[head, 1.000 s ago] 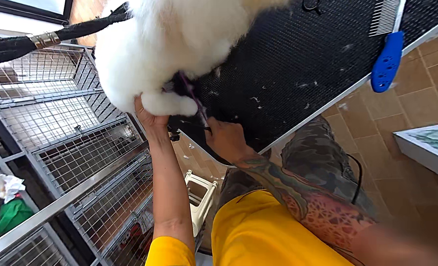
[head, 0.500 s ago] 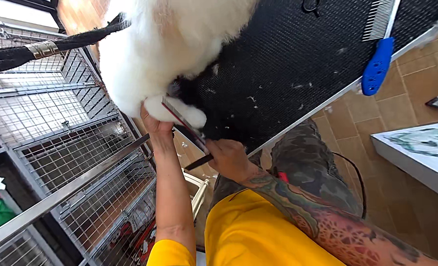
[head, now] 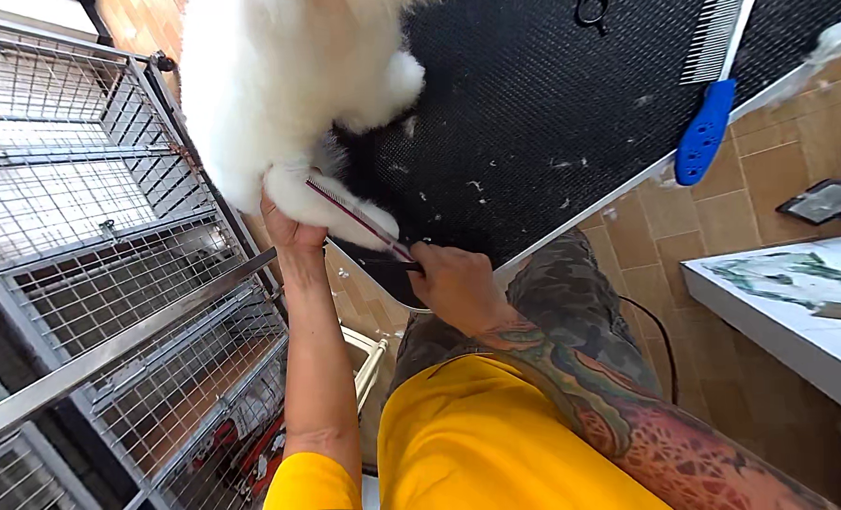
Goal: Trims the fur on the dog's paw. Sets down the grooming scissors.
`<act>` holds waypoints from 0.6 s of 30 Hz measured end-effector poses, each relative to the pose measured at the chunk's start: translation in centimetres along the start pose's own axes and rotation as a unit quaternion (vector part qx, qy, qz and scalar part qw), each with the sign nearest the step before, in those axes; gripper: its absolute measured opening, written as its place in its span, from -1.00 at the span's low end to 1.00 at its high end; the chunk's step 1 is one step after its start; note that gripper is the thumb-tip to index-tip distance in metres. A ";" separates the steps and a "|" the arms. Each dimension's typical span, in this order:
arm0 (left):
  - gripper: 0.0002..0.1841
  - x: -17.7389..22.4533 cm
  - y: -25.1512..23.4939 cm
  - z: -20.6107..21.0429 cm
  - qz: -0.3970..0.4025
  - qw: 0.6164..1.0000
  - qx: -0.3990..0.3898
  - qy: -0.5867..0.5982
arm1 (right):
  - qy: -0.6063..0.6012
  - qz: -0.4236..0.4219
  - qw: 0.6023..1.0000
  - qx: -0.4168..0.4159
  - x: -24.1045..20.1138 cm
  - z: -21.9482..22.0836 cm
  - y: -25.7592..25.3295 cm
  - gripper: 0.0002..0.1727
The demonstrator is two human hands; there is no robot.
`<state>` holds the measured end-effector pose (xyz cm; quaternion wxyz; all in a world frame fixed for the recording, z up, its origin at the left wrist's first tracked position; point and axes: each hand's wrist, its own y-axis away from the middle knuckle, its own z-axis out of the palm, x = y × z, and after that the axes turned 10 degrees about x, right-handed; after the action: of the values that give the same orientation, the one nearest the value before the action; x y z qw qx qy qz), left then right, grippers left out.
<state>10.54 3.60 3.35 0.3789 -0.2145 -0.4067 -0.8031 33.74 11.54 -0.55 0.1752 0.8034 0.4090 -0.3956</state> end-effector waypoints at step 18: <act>-0.42 -0.3 -1.1 -1.9 -0.034 0.993 -0.008 0.109 | 0.047 0.114 0.978 -0.171 6.1 -6.1 -2.1 -0.60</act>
<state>9.78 2.59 1.49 0.3914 -0.1146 -0.3641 -0.8374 37.22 19.70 -1.40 0.3339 0.8208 0.3844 -0.2590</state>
